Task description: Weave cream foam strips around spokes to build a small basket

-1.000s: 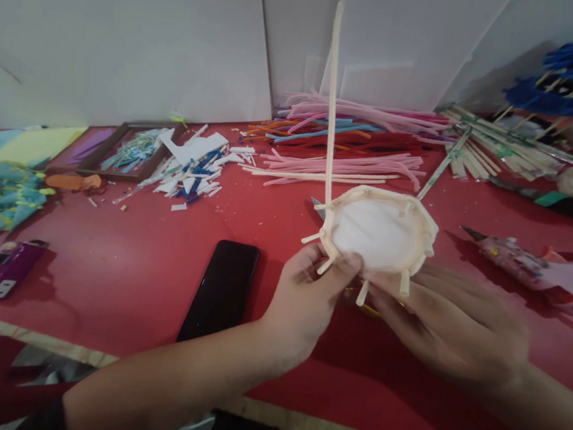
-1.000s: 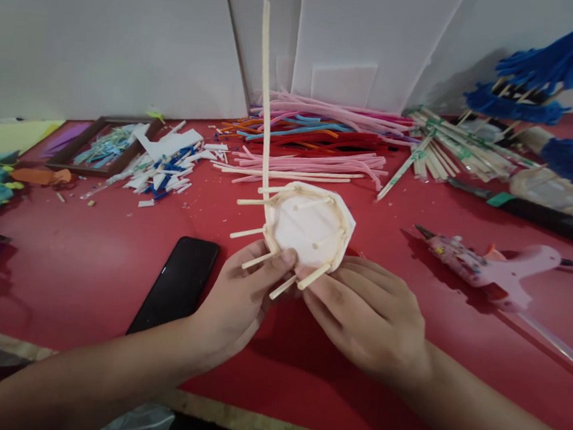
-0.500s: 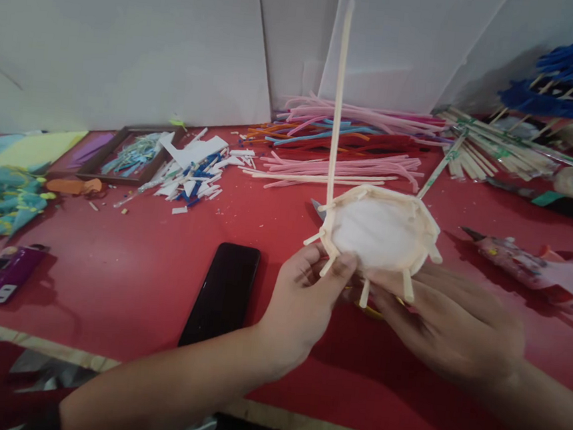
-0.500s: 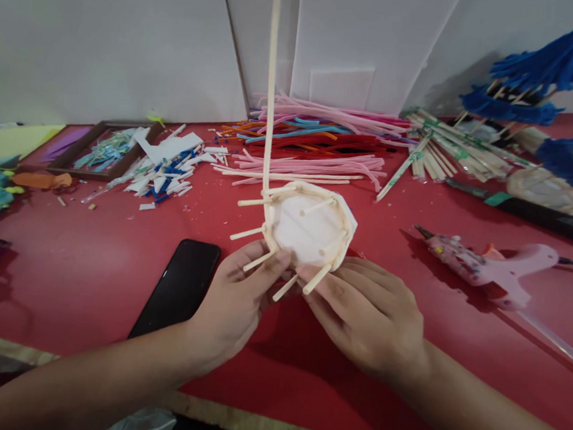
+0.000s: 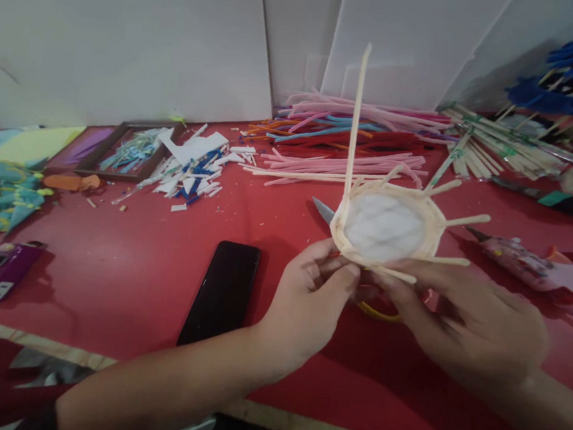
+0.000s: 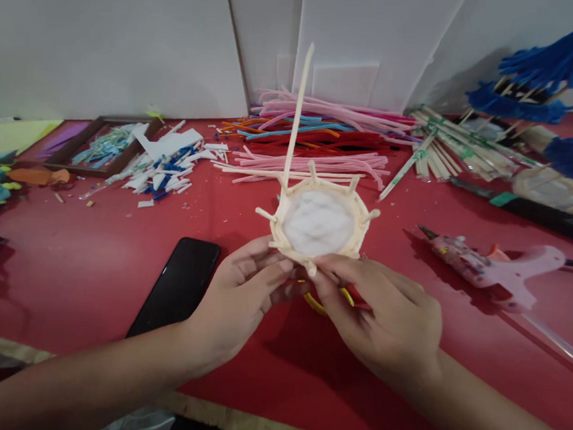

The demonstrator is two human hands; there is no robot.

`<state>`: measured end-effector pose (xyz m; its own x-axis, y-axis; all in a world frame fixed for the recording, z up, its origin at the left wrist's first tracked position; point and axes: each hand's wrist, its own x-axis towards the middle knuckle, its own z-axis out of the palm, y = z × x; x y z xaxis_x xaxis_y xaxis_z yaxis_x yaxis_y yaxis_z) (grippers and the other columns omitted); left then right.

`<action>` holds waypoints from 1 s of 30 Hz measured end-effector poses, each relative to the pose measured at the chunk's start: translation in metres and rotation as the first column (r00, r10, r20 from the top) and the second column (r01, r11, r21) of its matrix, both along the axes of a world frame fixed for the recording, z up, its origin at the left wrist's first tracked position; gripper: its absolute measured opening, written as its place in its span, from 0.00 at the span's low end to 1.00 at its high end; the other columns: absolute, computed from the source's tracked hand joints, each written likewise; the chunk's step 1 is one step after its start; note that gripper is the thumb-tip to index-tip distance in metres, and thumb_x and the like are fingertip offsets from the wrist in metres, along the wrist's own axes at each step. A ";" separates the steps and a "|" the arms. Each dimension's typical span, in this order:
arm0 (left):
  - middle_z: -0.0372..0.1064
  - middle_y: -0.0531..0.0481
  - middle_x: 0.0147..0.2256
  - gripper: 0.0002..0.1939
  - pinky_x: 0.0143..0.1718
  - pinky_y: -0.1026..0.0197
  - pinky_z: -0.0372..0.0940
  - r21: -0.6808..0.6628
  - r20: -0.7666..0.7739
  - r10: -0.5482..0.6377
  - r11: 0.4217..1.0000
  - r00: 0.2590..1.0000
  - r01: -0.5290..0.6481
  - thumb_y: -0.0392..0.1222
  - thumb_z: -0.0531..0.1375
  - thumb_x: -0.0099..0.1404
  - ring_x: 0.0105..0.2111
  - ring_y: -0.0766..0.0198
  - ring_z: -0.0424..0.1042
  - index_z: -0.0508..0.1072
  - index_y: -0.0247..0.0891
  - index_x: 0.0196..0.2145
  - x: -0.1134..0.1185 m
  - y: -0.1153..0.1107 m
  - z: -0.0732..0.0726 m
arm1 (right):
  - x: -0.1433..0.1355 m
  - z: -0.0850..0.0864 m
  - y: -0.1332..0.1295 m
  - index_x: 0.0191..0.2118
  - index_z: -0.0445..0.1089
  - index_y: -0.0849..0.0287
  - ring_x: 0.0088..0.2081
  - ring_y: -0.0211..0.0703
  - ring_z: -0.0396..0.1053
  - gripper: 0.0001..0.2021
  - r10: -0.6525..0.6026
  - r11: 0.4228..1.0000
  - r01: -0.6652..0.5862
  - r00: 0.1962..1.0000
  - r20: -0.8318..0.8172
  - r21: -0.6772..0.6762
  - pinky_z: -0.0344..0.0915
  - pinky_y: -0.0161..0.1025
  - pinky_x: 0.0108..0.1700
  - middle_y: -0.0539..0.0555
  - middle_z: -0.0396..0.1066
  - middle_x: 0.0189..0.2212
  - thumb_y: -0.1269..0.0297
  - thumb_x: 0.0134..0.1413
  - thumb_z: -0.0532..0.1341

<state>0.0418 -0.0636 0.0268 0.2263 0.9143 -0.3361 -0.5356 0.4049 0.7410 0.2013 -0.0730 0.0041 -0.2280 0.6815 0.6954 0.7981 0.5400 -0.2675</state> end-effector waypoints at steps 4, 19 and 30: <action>0.80 0.48 0.32 0.08 0.42 0.57 0.73 -0.066 -0.028 -0.035 0.997 0.999 0.034 0.32 0.69 0.56 0.34 0.60 0.80 0.78 0.36 0.35 -0.007 0.005 0.001 | 0.001 -0.002 0.000 0.41 0.72 0.51 0.24 0.39 0.77 0.06 -0.069 0.996 0.065 0.996 -0.058 -0.054 0.67 0.33 0.22 0.47 0.81 0.28 0.62 0.68 0.57; 0.81 0.46 0.35 0.19 0.38 0.61 0.72 -0.162 -0.027 -0.158 0.975 0.987 0.152 0.39 0.78 0.44 0.33 0.63 0.79 0.80 0.35 0.34 -0.014 0.010 -0.001 | 0.005 -0.002 0.008 0.39 0.73 0.52 0.24 0.40 0.77 0.08 0.104 0.993 -0.105 0.994 -0.033 -0.046 0.66 0.34 0.22 0.48 0.80 0.28 0.63 0.68 0.56; 0.80 0.48 0.32 0.14 0.38 0.64 0.72 -0.161 0.067 -0.160 0.972 0.985 0.169 0.37 0.77 0.45 0.32 0.66 0.78 0.82 0.33 0.31 -0.008 0.014 -0.006 | 0.007 -0.002 0.010 0.39 0.71 0.51 0.23 0.40 0.76 0.06 -0.003 0.998 0.000 0.998 -0.061 -0.055 0.68 0.35 0.23 0.47 0.79 0.27 0.60 0.67 0.57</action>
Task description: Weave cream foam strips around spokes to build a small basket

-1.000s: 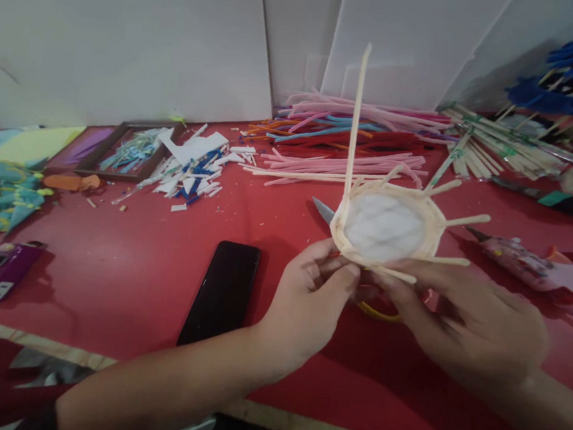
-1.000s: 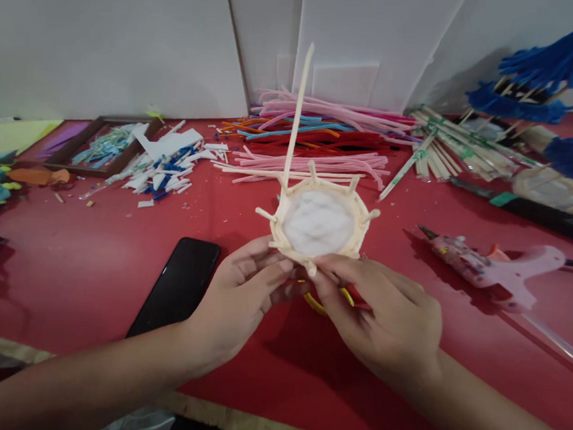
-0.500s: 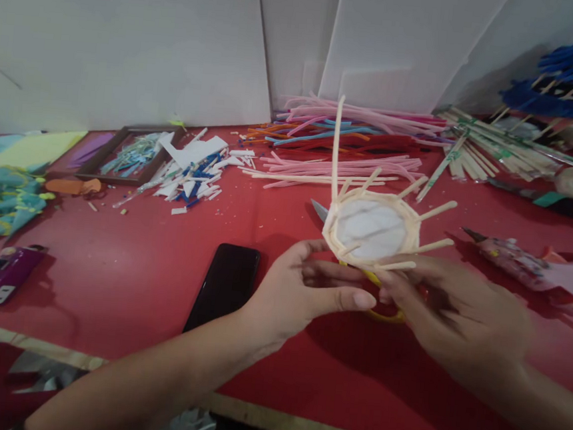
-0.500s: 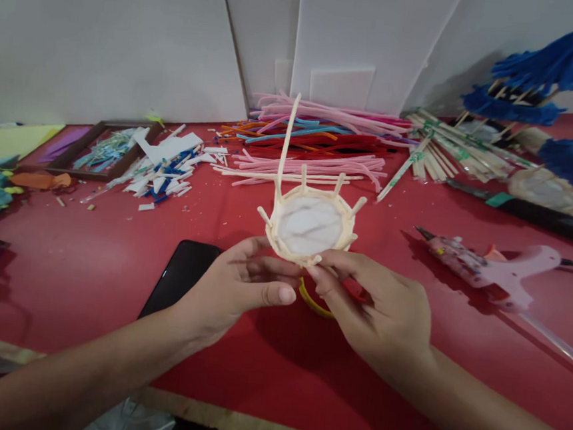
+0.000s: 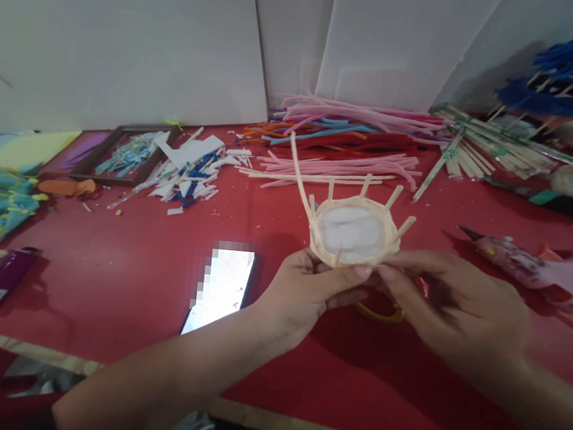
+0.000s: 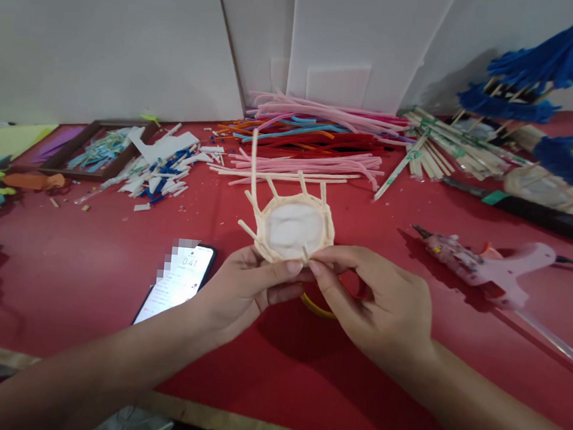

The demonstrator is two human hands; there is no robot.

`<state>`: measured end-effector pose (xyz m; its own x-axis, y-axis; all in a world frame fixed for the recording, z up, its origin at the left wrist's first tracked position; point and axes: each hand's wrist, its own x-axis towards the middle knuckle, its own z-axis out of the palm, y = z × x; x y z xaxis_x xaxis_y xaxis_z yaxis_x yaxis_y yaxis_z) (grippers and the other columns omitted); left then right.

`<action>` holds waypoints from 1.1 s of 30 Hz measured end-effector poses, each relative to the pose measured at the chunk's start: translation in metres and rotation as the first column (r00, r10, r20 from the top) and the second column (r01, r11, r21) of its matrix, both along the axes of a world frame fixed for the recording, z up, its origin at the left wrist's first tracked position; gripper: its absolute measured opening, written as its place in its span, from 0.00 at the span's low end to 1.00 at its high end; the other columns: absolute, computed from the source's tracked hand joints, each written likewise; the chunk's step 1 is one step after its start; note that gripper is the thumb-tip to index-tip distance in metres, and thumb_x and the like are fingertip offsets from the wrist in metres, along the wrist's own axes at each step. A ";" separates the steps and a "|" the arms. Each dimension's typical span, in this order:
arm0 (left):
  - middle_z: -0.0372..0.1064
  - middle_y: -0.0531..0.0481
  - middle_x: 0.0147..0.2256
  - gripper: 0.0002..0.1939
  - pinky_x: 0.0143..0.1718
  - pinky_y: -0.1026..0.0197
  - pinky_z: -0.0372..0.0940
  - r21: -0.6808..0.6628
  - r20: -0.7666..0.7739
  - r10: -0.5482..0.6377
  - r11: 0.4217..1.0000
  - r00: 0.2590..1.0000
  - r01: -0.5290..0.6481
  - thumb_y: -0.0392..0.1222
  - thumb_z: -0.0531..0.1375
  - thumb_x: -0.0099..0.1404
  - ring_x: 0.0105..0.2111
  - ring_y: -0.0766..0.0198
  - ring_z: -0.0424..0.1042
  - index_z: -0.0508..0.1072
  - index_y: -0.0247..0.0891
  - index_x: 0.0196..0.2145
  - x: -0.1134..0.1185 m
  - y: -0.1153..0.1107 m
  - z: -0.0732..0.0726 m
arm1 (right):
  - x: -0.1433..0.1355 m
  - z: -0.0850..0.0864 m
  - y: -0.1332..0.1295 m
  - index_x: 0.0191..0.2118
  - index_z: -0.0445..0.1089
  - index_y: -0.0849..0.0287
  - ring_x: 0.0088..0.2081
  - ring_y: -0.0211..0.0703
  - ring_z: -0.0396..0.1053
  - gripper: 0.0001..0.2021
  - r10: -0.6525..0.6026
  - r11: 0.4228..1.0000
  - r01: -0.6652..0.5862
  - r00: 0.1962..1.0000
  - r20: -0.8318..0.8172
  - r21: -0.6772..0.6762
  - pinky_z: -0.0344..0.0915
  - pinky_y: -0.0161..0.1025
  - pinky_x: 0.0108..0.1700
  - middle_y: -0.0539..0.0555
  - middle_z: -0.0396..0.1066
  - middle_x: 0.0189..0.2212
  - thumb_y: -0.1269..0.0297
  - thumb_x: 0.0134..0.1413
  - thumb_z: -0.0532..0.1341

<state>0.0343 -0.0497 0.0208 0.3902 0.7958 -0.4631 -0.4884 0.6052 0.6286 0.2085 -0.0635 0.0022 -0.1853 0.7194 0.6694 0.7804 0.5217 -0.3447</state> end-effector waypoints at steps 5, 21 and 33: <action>0.81 0.48 0.33 0.15 0.40 0.63 0.72 -0.009 -0.019 0.018 1.000 1.000 -0.018 0.37 0.77 0.46 0.33 0.66 0.78 0.82 0.34 0.33 -0.001 -0.002 -0.002 | 0.003 -0.002 0.004 0.40 0.72 0.53 0.20 0.37 0.73 0.07 0.089 0.995 -0.094 0.989 0.120 0.036 0.62 0.34 0.19 0.49 0.80 0.27 0.61 0.68 0.57; 0.78 0.49 0.29 0.11 0.35 0.64 0.71 -0.030 -0.125 0.189 0.981 0.974 -0.194 0.38 0.74 0.50 0.27 0.69 0.75 0.79 0.33 0.29 0.010 -0.014 -0.003 | -0.003 -0.007 0.002 0.41 0.67 0.55 0.29 0.38 0.78 0.06 0.182 0.971 -0.206 0.967 0.181 0.123 0.73 0.31 0.35 0.51 0.80 0.29 0.67 0.70 0.53; 0.80 0.46 0.37 0.09 0.44 0.56 0.73 0.129 -0.101 0.175 0.978 0.979 -0.161 0.39 0.68 0.60 0.38 0.60 0.79 0.77 0.35 0.38 0.011 -0.021 -0.004 | 0.001 -0.006 0.003 0.39 0.72 0.57 0.28 0.40 0.78 0.11 0.193 0.968 -0.222 0.957 0.218 0.119 0.74 0.34 0.34 0.53 0.80 0.28 0.67 0.69 0.53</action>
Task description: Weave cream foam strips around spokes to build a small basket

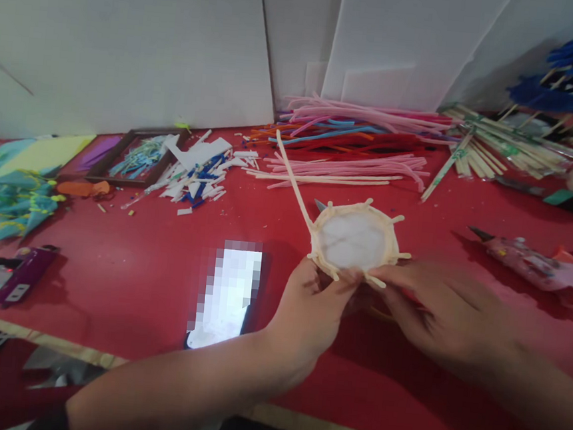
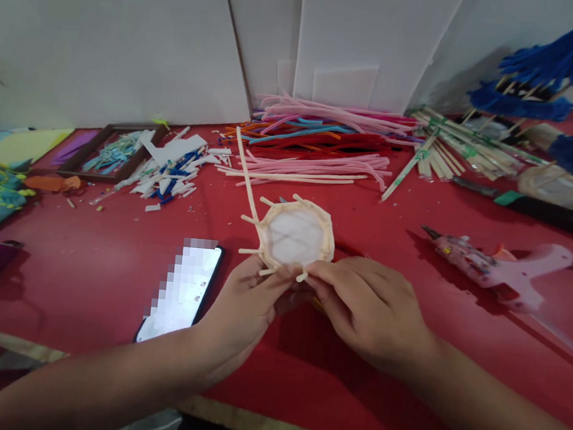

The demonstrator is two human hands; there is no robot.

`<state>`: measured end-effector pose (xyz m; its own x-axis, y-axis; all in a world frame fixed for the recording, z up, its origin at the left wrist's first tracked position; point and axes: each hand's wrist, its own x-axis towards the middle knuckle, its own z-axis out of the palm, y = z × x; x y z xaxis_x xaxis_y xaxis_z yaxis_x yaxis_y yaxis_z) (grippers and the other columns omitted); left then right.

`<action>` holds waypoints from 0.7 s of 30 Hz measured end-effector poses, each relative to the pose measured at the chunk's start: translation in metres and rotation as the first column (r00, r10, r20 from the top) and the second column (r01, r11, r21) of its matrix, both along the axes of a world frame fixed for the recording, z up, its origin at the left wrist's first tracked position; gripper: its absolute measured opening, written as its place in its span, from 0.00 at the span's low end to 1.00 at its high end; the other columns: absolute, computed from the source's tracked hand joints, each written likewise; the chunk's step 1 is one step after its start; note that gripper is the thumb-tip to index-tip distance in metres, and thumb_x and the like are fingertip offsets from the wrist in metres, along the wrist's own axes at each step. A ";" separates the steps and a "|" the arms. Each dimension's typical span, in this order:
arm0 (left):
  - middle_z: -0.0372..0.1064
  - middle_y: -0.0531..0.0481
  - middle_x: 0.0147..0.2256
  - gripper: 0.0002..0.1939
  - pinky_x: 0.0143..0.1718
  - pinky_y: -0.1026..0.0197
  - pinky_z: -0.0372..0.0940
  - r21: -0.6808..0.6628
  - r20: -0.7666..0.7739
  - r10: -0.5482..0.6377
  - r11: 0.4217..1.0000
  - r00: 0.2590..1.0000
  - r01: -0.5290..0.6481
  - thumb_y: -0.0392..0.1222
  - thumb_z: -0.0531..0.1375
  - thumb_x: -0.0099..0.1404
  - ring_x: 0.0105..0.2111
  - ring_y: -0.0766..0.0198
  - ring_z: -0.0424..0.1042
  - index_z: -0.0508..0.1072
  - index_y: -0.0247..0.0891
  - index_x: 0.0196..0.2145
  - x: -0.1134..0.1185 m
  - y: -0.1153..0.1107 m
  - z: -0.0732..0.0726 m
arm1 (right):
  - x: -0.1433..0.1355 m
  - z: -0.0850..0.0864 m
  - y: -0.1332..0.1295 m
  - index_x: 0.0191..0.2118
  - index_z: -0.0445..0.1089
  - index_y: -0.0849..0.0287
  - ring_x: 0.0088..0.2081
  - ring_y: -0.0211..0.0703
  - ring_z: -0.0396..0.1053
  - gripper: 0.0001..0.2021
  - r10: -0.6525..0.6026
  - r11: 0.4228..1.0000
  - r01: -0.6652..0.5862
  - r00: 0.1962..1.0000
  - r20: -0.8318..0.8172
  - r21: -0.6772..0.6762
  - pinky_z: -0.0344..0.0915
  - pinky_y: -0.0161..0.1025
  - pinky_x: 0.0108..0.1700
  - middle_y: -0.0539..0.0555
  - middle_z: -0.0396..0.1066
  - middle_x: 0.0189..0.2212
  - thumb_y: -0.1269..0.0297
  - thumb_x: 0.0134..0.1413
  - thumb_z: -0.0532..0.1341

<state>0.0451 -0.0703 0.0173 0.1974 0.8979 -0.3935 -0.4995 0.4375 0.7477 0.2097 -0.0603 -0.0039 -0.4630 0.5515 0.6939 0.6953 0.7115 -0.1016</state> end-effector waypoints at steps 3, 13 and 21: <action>0.80 0.47 0.38 0.08 0.44 0.56 0.73 -0.028 -0.038 0.039 0.999 0.999 -0.040 0.36 0.66 0.61 0.39 0.60 0.79 0.74 0.36 0.40 0.000 0.000 0.002 | -0.001 0.000 0.000 0.39 0.73 0.56 0.27 0.40 0.77 0.10 0.009 1.000 -0.009 1.000 -0.014 -0.005 0.73 0.34 0.33 0.52 0.79 0.27 0.67 0.68 0.54; 0.79 0.45 0.42 0.09 0.39 0.57 0.74 -0.157 -0.265 -0.030 0.987 0.964 -0.012 0.41 0.64 0.67 0.42 0.58 0.78 0.72 0.36 0.43 -0.003 -0.002 0.014 | -0.008 0.001 -0.005 0.39 0.71 0.56 0.27 0.38 0.77 0.07 0.066 0.998 -0.066 0.997 -0.041 0.023 0.73 0.33 0.34 0.51 0.79 0.27 0.69 0.68 0.56; 0.80 0.45 0.41 0.08 0.41 0.60 0.73 -0.112 -0.223 -0.058 0.993 0.973 0.033 0.36 0.69 0.59 0.39 0.62 0.78 0.75 0.35 0.36 -0.009 0.000 0.014 | -0.006 -0.001 -0.004 0.42 0.71 0.55 0.28 0.40 0.77 0.06 0.040 0.999 -0.039 0.998 -0.040 0.038 0.73 0.35 0.33 0.52 0.80 0.28 0.69 0.68 0.56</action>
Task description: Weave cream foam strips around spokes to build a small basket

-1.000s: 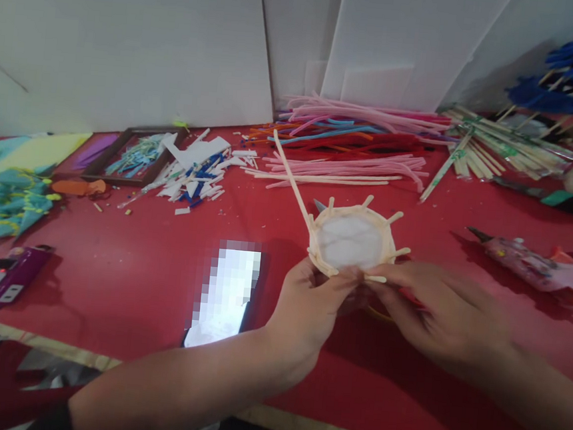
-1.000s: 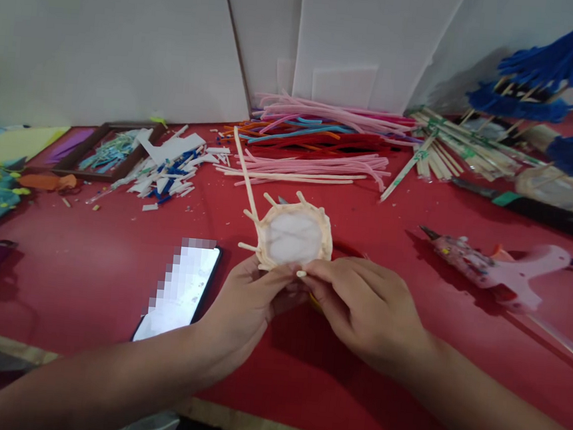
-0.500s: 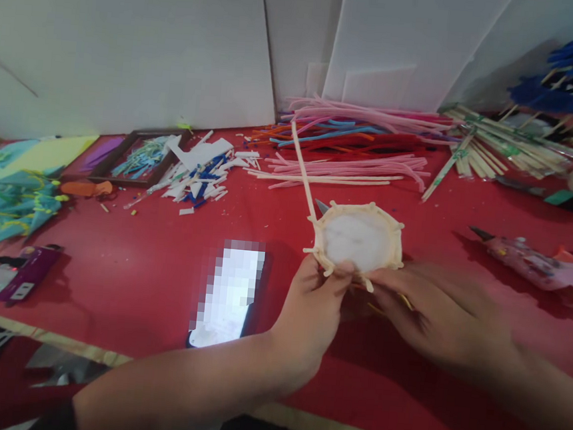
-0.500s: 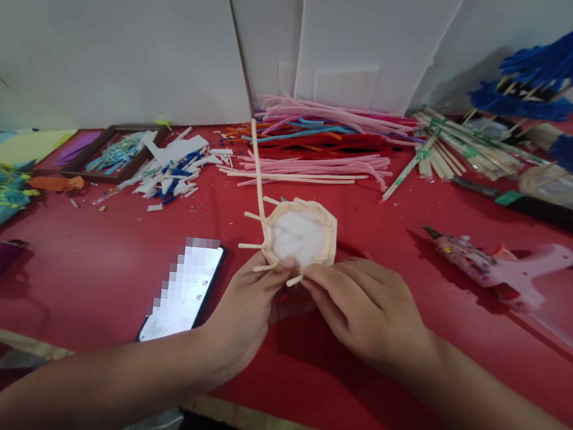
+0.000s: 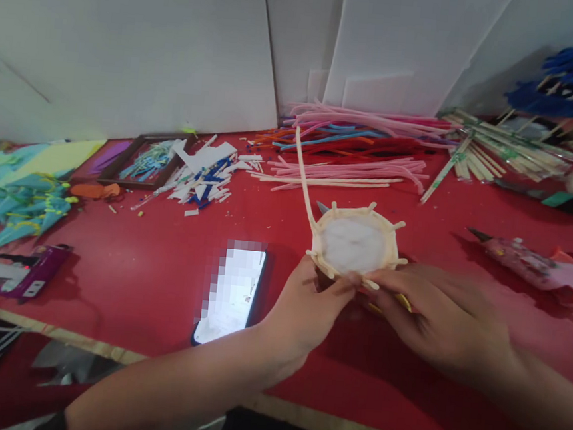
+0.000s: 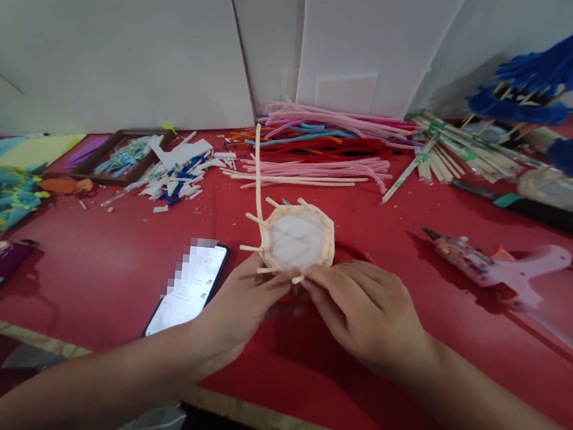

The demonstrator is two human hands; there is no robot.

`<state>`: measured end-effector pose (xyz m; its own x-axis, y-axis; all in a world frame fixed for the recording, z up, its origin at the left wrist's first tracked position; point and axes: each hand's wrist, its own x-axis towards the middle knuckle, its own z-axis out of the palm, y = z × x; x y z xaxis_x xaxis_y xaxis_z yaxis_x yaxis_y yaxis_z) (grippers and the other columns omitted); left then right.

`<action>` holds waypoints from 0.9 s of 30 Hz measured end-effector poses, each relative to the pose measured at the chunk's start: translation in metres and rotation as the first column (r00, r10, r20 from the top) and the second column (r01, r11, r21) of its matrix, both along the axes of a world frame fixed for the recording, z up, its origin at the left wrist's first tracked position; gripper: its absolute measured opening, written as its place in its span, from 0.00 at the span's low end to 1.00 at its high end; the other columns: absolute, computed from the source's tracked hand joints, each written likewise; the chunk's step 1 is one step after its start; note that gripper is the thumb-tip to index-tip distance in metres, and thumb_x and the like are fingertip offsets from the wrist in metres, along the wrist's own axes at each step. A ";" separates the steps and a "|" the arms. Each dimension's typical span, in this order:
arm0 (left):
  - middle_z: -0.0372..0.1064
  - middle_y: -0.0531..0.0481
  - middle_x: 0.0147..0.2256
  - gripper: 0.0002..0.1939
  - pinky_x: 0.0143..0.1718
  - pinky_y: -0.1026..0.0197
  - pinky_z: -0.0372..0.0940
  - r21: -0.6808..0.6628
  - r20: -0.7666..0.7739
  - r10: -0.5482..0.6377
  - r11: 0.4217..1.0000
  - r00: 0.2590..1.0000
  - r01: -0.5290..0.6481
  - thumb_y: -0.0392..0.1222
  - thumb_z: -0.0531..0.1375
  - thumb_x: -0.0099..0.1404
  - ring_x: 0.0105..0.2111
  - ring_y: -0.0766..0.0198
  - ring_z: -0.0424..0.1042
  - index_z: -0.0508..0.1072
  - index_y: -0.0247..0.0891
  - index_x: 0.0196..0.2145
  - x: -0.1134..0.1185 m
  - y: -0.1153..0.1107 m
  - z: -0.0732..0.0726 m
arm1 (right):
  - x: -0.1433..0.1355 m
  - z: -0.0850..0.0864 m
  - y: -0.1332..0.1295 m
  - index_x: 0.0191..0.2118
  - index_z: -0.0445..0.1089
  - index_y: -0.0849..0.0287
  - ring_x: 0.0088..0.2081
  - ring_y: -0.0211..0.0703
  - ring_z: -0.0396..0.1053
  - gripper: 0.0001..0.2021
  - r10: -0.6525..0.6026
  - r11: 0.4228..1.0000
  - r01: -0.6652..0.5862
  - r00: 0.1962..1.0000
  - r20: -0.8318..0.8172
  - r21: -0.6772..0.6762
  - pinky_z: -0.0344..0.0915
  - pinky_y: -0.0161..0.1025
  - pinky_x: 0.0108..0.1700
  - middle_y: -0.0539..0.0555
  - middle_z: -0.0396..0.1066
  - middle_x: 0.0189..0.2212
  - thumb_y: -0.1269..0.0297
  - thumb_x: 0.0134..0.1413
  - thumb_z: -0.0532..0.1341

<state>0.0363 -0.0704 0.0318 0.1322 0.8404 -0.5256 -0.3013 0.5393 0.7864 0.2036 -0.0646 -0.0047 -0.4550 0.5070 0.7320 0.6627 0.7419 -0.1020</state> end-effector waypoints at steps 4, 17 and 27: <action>0.80 0.49 0.35 0.14 0.32 0.64 0.71 -0.008 0.032 -0.011 1.000 0.999 0.012 0.35 0.72 0.53 0.31 0.66 0.76 0.74 0.35 0.35 -0.005 0.002 -0.004 | -0.001 -0.001 0.001 0.41 0.70 0.55 0.28 0.40 0.77 0.07 0.001 1.000 -0.001 1.000 0.000 0.010 0.73 0.34 0.34 0.52 0.80 0.28 0.69 0.68 0.55; 0.78 0.50 0.30 0.14 0.41 0.62 0.69 0.099 -0.119 -0.069 0.992 0.990 0.081 0.35 0.74 0.50 0.31 0.67 0.75 0.76 0.36 0.35 -0.023 0.004 -0.006 | 0.000 0.005 -0.002 0.38 0.70 0.56 0.28 0.40 0.78 0.07 -0.088 0.996 0.087 0.996 -0.032 -0.009 0.73 0.33 0.32 0.52 0.80 0.28 0.67 0.68 0.55; 0.72 0.51 0.23 0.17 0.42 0.53 0.69 0.523 -0.666 0.245 0.827 0.705 0.206 0.50 0.51 0.72 0.30 0.58 0.74 0.75 0.41 0.45 -0.091 0.022 0.014 | 0.005 0.005 -0.001 0.39 0.68 0.54 0.29 0.42 0.79 0.06 -0.199 0.979 0.197 0.979 -0.045 -0.043 0.72 0.34 0.32 0.51 0.81 0.30 0.69 0.68 0.56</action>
